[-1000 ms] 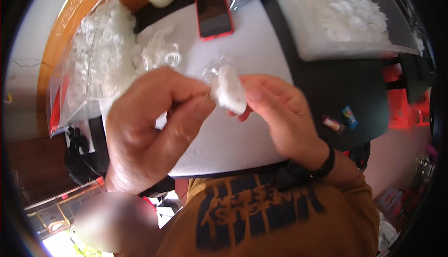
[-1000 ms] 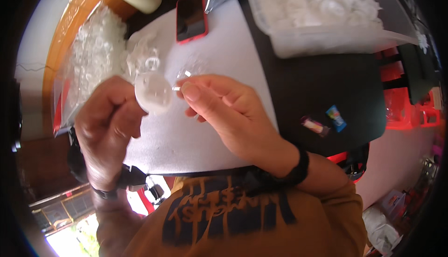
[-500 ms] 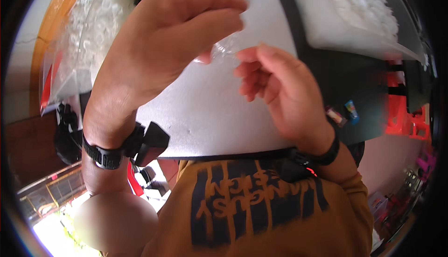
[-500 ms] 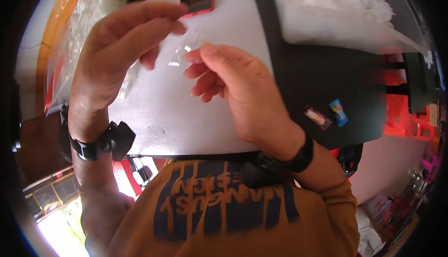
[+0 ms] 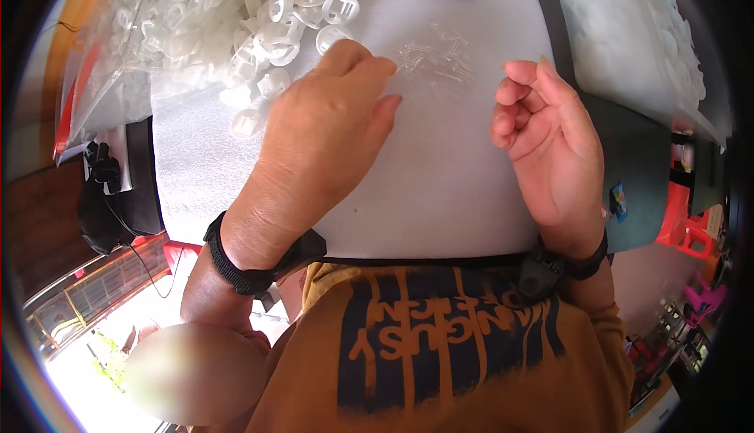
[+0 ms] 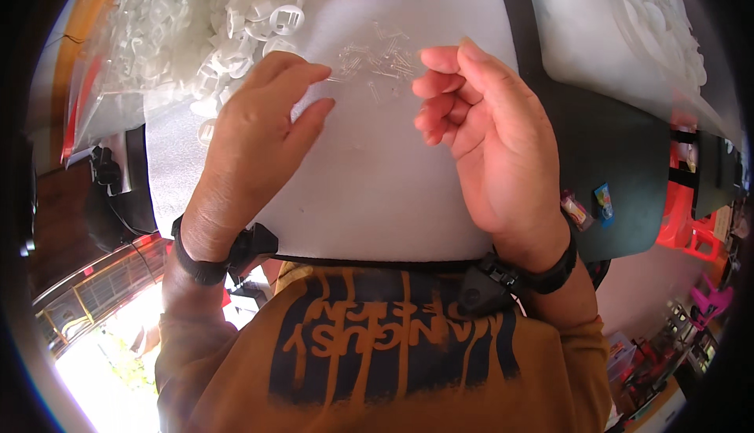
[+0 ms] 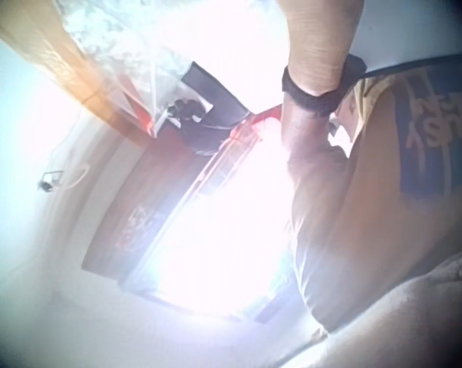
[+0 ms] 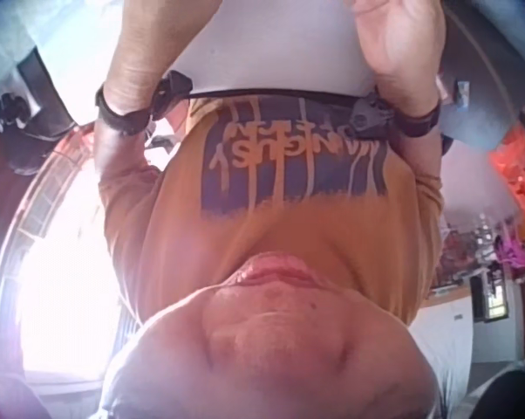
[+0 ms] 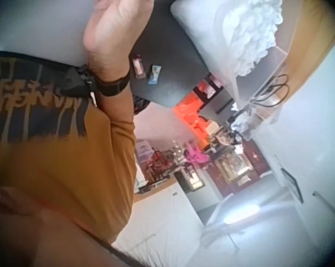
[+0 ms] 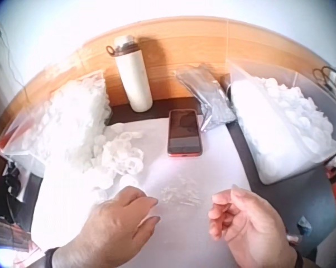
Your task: Assembling small white plastic components by inserting wires with LEDs into them.
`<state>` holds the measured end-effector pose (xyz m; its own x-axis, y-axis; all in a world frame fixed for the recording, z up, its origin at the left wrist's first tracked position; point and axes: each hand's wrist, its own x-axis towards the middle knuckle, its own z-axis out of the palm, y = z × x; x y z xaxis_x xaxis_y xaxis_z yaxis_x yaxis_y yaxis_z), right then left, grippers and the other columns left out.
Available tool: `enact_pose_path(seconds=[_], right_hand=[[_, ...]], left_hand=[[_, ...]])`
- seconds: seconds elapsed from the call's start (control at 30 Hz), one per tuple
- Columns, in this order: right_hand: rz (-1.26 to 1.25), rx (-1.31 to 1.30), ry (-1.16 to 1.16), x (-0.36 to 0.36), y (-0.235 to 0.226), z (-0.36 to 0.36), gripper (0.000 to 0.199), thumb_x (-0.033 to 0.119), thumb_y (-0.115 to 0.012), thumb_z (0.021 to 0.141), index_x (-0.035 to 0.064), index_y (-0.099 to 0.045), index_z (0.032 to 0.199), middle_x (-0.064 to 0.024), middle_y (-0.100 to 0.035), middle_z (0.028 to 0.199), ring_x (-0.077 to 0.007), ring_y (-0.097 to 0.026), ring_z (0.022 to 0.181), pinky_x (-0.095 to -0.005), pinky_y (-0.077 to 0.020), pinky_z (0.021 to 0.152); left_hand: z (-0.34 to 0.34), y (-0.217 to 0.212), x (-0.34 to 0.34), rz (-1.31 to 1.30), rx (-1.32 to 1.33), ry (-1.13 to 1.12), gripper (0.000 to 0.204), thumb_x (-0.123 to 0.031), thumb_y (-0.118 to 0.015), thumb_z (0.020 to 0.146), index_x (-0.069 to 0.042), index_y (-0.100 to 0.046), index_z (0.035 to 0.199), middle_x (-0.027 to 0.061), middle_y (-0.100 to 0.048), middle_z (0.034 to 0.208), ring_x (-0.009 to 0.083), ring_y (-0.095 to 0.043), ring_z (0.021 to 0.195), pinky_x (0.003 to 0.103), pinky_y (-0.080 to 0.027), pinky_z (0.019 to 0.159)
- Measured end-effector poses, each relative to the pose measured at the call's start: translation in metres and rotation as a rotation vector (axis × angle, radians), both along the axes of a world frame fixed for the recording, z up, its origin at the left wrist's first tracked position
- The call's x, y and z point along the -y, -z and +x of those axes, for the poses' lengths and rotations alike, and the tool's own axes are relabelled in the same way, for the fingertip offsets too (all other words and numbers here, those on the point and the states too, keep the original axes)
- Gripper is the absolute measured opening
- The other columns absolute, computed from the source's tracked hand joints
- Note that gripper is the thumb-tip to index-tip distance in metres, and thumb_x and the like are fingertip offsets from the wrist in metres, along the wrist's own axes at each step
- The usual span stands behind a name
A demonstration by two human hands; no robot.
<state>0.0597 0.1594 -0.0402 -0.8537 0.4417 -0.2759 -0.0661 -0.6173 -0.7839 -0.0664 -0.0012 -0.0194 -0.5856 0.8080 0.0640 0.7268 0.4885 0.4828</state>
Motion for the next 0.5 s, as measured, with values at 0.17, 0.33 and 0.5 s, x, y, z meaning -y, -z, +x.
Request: enact_pose_path(seconds=[0.17, 0.33, 0.5], right_hand=[[-0.003, 0.035, -0.014, -0.001, 0.001, -0.002, 0.034, 0.03, -0.046, 0.088, 0.0005, -0.059, 0.099, -0.0058, -0.058, 0.081, -0.0129, -0.051, 0.067, -0.0261, -0.0386, 0.064], [0.043, 0.025, -0.035, 0.003, -0.004, -0.002, 0.031, 0.027, -0.04, 0.091, 0.0016, -0.055, 0.099, -0.0041, -0.052, 0.082, -0.013, -0.046, 0.066, -0.025, -0.0372, 0.061], [0.068, -0.002, -0.04, 0.003, -0.005, -0.001, 0.032, 0.027, -0.039, 0.091, 0.0012, -0.055, 0.1, -0.0043, -0.052, 0.081, -0.0129, -0.046, 0.065, -0.0249, -0.0367, 0.06]], left_hand=[[0.004, -0.001, 0.009, -0.045, -0.02, 0.085, 0.022, -0.003, -0.059, 0.076, -0.001, -0.057, 0.098, 0.0113, -0.054, 0.096, 0.025, -0.057, 0.068, 0.03, -0.046, 0.058], [0.016, -0.004, 0.018, -0.072, 0.003, 0.071, 0.022, -0.003, -0.06, 0.074, -0.002, -0.057, 0.096, 0.0108, -0.055, 0.095, 0.027, -0.057, 0.07, 0.032, -0.046, 0.058], [0.032, -0.01, 0.015, -0.158, -0.088, 0.184, 0.023, -0.001, -0.064, 0.071, -0.002, -0.058, 0.093, 0.0101, -0.056, 0.092, 0.0268, -0.057, 0.072, 0.032, -0.047, 0.06]])
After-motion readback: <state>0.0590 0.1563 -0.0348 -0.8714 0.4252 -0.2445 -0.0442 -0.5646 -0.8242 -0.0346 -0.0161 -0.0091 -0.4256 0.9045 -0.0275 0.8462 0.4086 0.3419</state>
